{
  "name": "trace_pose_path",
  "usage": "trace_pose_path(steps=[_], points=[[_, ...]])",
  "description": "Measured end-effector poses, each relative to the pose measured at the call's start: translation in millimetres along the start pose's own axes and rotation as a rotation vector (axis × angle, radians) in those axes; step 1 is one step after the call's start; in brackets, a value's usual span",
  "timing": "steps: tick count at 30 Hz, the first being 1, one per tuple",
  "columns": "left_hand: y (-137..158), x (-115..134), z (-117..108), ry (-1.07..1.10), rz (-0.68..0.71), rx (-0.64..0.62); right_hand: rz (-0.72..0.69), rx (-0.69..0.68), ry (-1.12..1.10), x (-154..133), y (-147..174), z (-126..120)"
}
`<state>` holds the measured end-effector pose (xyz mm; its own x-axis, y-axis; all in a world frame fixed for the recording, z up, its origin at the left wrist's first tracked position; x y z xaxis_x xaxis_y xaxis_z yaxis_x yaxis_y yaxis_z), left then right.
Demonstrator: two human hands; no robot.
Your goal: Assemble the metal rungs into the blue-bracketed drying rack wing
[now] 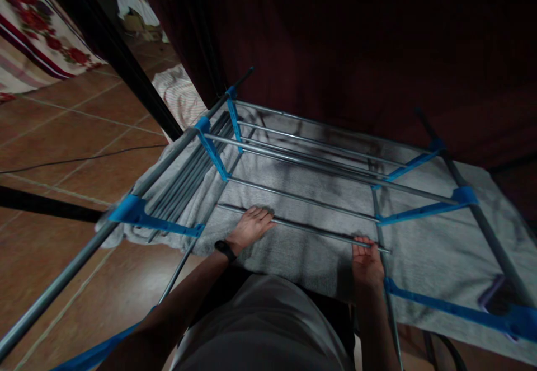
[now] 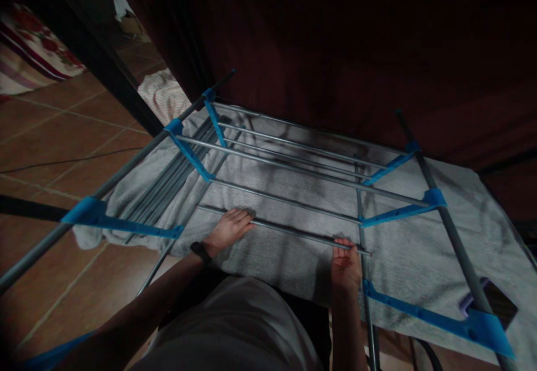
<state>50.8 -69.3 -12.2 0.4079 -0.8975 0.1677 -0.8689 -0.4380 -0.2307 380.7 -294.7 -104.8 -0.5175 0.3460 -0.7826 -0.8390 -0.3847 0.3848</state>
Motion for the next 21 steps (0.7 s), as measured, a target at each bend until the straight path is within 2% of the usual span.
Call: trace_pose_path(steps=[21], points=[[3.5, -4.7, 1.3, 0.034, -0.041, 0.004, 0.033, 0.047, -0.045, 1.4, 0.2, 0.6]])
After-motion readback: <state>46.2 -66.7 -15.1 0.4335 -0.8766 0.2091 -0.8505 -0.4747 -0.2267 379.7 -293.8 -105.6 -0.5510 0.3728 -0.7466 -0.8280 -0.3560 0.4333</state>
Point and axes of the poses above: each hand's wrist, its own y-axis away from the middle knuckle, its own z-axis out of the palm, x = y × z, the point moved 6 cm from there along -y, towards the middle knuckle, and after that the axes turned 3 degrees about z, right-handed, at the moved point
